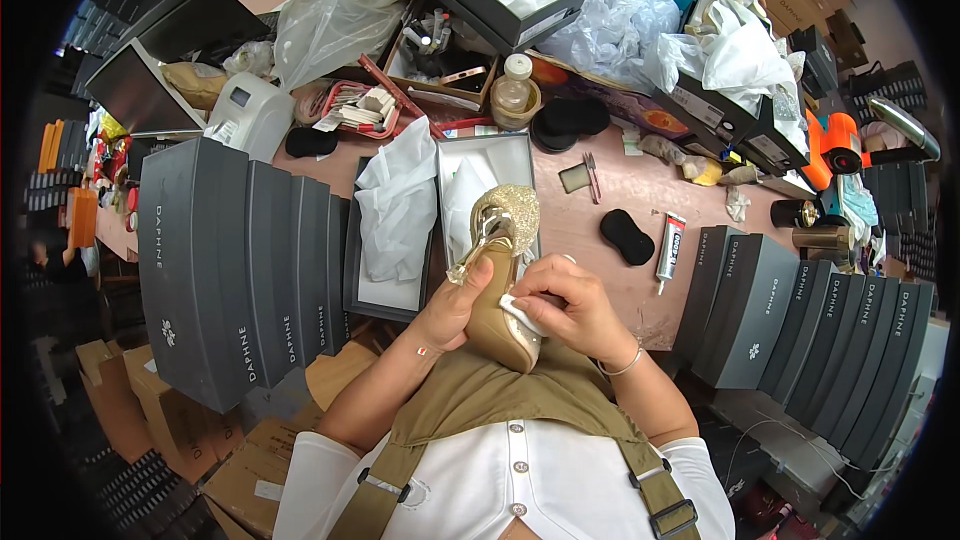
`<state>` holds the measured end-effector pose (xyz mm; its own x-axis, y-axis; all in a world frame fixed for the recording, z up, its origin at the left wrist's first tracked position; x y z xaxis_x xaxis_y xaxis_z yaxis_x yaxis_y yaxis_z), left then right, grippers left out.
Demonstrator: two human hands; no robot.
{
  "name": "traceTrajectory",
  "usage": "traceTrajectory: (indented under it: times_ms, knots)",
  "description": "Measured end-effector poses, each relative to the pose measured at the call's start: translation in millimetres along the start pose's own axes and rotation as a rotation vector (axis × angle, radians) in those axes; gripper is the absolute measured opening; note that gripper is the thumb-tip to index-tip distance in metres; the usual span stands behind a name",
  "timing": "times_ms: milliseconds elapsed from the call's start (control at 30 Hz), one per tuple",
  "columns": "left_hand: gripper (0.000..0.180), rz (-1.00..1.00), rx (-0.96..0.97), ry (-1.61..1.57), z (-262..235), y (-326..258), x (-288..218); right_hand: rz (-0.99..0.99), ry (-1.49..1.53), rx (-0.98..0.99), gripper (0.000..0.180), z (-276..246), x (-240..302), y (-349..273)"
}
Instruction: Cleaning and packing high-heeled shoes into boxes with tissue paper.
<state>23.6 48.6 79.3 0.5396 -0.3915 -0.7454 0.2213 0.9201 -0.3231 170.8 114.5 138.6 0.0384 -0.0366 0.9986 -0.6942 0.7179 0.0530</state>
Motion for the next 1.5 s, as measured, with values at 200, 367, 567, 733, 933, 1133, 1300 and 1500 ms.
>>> traceTrajectory:
  times_ms: [200,367,567,733,933,1133,1300,1500]
  knots:
    - [0.051,-0.071,0.029,0.059,7,-1,-6,-0.028,-0.259,0.071,0.015,4,12,2]
    - [0.043,-0.1,0.025,0.018,4,2,-5,-0.192,-0.402,-0.004,0.016,7,9,7]
    - [0.044,-0.122,-0.005,0.009,0,0,4,-0.074,-0.295,0.103,0.016,2,8,7]
    - [0.045,-0.085,-0.07,0.004,7,-5,-1,-0.216,-0.316,-0.065,0.016,7,7,10]
    - [0.044,-0.08,-0.09,-0.033,1,-2,-1,-0.154,-0.243,-0.011,0.013,9,4,13]
    - [0.052,0.091,-0.239,0.019,-12,-10,-11,0.282,0.444,-0.116,0.025,-36,3,-16]
    - [0.067,0.232,-0.235,0.094,-15,-4,-16,0.377,-0.066,0.179,0.062,-1,30,-31]
    - [0.05,0.318,-0.186,-0.012,-8,5,-23,0.038,-0.357,0.077,0.033,-6,30,-5]
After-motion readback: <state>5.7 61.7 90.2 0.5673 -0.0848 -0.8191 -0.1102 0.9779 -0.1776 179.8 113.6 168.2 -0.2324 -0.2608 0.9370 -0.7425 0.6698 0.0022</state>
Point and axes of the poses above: each hand's wrist, its own y-axis towards the middle knuckle, its own z-axis out of the palm, x = y × z, the point moved 3 cm from there along y, towards the middle knuckle, and after that the axes turned 14 degrees about y, right-handed, at the moved point
